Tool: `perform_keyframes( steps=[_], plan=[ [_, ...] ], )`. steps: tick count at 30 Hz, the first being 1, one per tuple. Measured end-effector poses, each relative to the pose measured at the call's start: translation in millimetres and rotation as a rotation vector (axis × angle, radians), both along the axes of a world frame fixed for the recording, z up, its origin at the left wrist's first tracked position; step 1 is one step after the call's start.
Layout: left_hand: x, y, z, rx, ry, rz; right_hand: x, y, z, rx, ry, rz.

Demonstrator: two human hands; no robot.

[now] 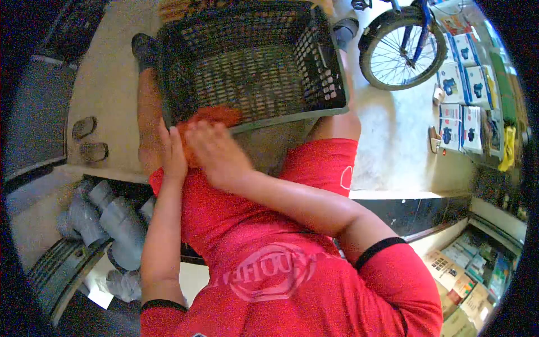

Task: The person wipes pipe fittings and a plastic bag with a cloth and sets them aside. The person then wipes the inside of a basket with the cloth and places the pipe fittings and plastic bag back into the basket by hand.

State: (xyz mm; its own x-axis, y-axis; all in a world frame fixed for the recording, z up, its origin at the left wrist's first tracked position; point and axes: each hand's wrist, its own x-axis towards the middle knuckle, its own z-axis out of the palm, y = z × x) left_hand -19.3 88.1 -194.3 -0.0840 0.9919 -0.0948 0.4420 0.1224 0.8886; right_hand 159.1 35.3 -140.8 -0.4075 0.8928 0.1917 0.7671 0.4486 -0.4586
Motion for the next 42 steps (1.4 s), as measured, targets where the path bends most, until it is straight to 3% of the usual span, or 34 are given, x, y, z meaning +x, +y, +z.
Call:
perform_keyframes(
  steps=[3,4,6,10,13,17,22,23,25,27,28,31,34,37,40,42],
  plan=[
    [-21,4,-13,-0.163,-0.454,0.048,-26,-1,8,0.072,-0.107,-0.001],
    [-25,3,-16,-0.174,-0.489,0.055,-28,0,11,0.059,-0.137,-0.003],
    [-14,1,-1,-0.124,-0.369,0.041,-10,-2,17,0.051,-0.196,0.016],
    [13,-6,29,0.014,0.179,0.034,35,-12,10,0.092,-0.283,0.016],
    [16,-6,32,0.035,0.107,0.061,72,-14,15,0.004,-0.335,0.014],
    [19,-6,33,0.023,-0.035,0.09,150,-23,36,-0.092,-0.41,-0.199],
    [18,-4,27,0.125,0.086,0.058,251,-34,49,0.022,-0.526,-0.318],
    [20,-5,20,0.139,0.084,0.083,252,-29,51,0.019,-0.52,-0.306],
    [18,-1,23,0.067,-0.009,0.095,235,-16,53,-0.019,-0.232,-0.334],
    [15,0,10,0.132,0.076,0.085,205,6,69,-0.14,0.059,-0.314],
    [13,-1,4,0.164,0.117,0.075,196,22,59,-0.2,0.053,-0.23],
    [13,-3,12,0.15,-0.093,0.02,177,116,5,-0.444,0.004,-0.003],
    [-1,-8,3,0.256,0.123,-0.051,136,177,-7,-0.761,-0.258,0.17],
    [-8,-9,-13,0.347,0.309,-0.093,120,208,-41,-0.872,-0.435,0.317],
    [5,-9,41,0.015,-0.222,-0.019,105,213,-89,-0.899,-0.67,0.334],
    [5,-10,43,0.063,-0.166,-0.013,103,194,-127,-0.88,-0.835,0.326]
  ],
)
